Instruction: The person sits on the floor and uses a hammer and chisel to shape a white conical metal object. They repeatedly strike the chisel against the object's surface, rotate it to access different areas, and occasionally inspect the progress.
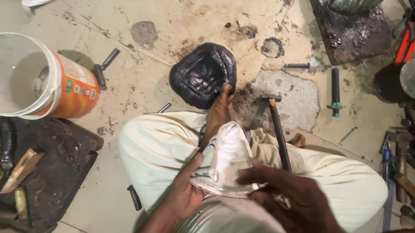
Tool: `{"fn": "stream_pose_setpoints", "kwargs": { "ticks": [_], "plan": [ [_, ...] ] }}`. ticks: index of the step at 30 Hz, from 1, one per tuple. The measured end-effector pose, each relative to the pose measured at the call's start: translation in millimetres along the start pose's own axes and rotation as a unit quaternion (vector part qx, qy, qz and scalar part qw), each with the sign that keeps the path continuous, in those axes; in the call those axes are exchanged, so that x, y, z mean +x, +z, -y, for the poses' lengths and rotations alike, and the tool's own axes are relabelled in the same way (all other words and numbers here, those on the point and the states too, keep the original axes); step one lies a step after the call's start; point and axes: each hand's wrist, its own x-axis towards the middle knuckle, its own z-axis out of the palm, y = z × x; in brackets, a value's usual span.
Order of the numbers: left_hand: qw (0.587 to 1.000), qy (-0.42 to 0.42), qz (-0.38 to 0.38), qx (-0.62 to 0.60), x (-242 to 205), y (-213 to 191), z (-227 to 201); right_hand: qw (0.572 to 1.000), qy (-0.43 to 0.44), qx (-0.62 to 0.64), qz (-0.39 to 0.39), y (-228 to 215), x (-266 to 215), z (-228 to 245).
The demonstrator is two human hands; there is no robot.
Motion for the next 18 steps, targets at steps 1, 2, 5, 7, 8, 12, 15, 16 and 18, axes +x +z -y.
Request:
{"fn": "stream_pose_setpoints", "kwargs": {
  "ticks": [1,2,5,7,8,12,15,16,18],
  "plan": [
    [0.999,0.001,-0.004,-0.036,3,-5,-2,0.997,0.018,-0.065,-0.042,-5,3,0],
    [0.998,-0.017,0.009,-0.053,6,-10,-4,0.987,0.035,-0.129,-0.084,-10,6,1],
    [0.995,-0.050,0.039,-0.078,11,-17,-11,0.979,0.049,-0.131,-0.150,-19,18,-2],
    [0.996,-0.051,0.050,-0.060,13,-13,-16,0.981,0.060,-0.100,-0.153,-20,28,-4],
    [0.995,-0.049,0.063,-0.058,14,-10,-19,0.982,0.072,-0.101,-0.144,-19,32,-5],
    [0.991,-0.064,0.099,-0.066,16,1,-24,0.991,0.056,0.056,-0.111,-9,34,-12],
    [0.990,-0.074,0.106,-0.061,18,-2,-26,0.987,0.063,0.090,-0.120,-7,32,-17],
    [0.990,-0.075,0.107,-0.056,18,-3,-26,0.986,0.078,0.078,-0.123,-7,31,-19],
    [0.986,-0.082,0.136,-0.050,21,-5,-26,0.985,0.106,0.052,-0.129,-10,31,-22]
  ]
}}
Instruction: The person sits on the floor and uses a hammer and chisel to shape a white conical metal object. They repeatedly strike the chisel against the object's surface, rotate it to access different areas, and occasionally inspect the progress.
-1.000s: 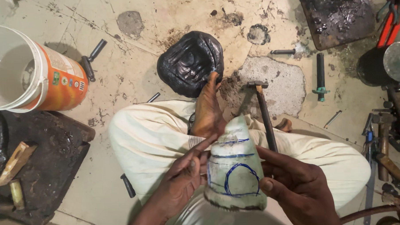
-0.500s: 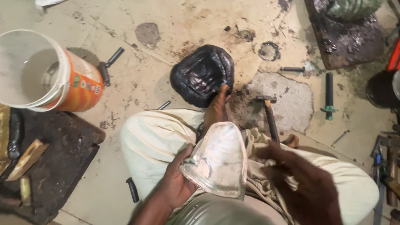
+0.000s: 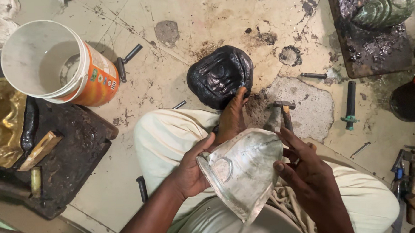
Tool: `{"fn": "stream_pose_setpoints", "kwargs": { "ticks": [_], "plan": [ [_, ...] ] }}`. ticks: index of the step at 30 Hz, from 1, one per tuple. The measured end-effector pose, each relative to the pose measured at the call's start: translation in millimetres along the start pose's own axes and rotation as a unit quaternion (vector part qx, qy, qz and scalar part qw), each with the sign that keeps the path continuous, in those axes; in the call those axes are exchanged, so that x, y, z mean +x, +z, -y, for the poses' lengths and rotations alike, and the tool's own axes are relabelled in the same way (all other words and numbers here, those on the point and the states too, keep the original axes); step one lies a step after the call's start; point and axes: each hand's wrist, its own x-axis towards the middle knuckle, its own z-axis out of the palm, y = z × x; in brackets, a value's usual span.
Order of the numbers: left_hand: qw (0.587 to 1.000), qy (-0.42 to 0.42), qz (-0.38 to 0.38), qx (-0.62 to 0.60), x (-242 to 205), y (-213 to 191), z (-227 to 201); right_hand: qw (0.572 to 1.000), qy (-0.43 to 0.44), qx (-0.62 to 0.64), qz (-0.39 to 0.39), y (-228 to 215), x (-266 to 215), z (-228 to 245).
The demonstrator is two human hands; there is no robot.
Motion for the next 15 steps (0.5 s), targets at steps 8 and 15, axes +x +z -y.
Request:
{"fn": "stream_pose_setpoints", "kwargs": {
  "ticks": [8,15],
  "plan": [
    [0.984,0.080,0.014,0.156,-6,21,1,0.991,-0.005,0.131,0.001,-1,0,-14],
    [0.921,0.167,-0.013,0.351,-15,54,-5,0.981,0.174,0.087,0.007,9,2,-15]
  ]
}}
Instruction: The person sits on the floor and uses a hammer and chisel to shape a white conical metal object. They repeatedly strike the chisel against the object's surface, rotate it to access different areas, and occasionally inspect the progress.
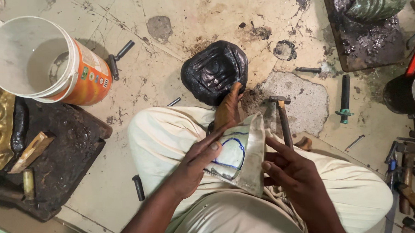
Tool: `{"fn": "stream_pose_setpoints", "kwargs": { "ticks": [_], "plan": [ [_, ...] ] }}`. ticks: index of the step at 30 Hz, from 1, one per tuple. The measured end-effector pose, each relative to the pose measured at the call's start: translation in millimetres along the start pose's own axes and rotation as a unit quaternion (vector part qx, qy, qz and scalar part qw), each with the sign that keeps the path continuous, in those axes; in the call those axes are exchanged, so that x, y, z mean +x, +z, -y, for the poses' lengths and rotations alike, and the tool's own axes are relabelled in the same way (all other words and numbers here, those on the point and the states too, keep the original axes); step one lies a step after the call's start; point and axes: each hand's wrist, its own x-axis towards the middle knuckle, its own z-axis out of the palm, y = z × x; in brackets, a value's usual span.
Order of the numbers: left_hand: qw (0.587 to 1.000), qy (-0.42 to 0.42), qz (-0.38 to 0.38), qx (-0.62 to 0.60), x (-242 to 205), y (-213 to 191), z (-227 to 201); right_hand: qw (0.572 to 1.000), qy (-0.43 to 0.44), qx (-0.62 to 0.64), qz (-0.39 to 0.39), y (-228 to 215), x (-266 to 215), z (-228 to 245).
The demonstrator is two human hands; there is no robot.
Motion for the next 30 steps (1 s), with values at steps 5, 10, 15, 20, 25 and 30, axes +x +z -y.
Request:
{"fn": "stream_pose_setpoints", "kwargs": {
  "ticks": [5,10,15,20,25,30],
  "plan": [
    [0.996,-0.003,-0.052,0.074,-2,5,-3,0.999,0.013,0.031,0.013,8,5,-4],
    [0.987,-0.038,-0.088,0.129,-4,2,-10,0.998,0.034,0.035,0.028,14,5,-6],
    [0.989,-0.016,-0.089,0.119,-4,5,-16,0.995,0.042,0.079,0.043,18,4,-7],
    [0.981,-0.001,-0.117,0.153,-7,13,-21,0.996,0.005,0.075,0.044,20,3,-4],
    [0.950,-0.023,-0.172,0.261,-7,21,-27,0.996,-0.077,0.046,-0.016,12,1,-4],
    [0.892,0.030,-0.188,0.411,-5,26,-26,0.954,-0.118,0.267,0.072,-4,4,-6]
  ]
}}
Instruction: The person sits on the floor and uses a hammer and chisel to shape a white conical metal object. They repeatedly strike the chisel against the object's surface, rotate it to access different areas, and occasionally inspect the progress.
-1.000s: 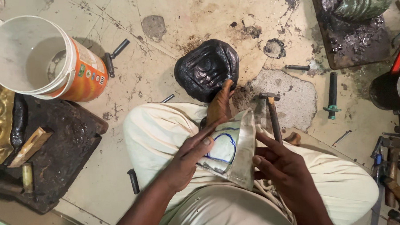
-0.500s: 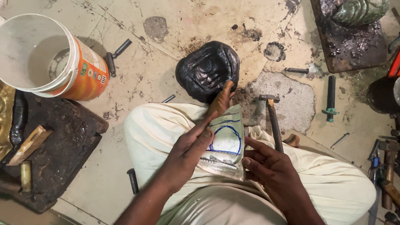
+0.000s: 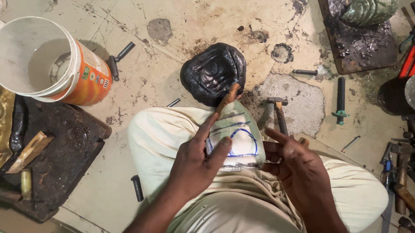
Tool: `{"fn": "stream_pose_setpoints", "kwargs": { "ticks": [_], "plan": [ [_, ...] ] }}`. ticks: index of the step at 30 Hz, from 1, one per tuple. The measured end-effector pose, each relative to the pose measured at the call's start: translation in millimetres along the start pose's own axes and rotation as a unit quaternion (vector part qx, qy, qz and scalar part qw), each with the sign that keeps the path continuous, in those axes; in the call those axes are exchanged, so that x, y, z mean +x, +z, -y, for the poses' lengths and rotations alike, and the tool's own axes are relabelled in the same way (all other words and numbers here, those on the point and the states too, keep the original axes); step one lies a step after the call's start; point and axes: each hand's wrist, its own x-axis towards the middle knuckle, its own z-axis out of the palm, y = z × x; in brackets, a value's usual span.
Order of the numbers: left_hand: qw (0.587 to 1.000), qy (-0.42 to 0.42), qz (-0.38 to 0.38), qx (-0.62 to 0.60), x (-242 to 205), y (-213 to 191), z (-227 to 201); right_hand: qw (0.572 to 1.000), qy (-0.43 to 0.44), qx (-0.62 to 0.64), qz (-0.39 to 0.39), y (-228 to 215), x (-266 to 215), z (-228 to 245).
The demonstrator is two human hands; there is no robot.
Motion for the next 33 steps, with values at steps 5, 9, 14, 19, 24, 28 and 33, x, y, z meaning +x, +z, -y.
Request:
{"fn": "stream_pose_setpoints", "kwargs": {
  "ticks": [5,9,14,19,24,28,33],
  "plan": [
    [0.993,0.039,-0.010,0.107,-3,14,2,0.998,-0.005,-0.064,-0.004,-4,14,-4],
    [0.999,-0.036,-0.026,0.013,3,11,19,1.000,-0.016,-0.002,-0.014,-8,18,-4],
    [0.967,-0.086,0.091,-0.222,12,9,46,0.998,0.010,0.053,-0.019,-22,9,-8],
    [0.919,-0.095,0.138,-0.356,6,20,53,0.997,0.000,0.074,0.007,-30,6,-18],
    [0.928,-0.064,0.136,-0.342,6,17,45,0.996,-0.004,0.093,0.004,-32,5,-23],
    [0.919,-0.036,0.146,-0.365,2,10,39,0.995,-0.011,0.099,0.023,-33,6,-28],
    [0.924,-0.053,0.137,-0.352,-2,7,36,0.994,-0.009,0.110,0.028,-37,5,-31]
  ]
}}
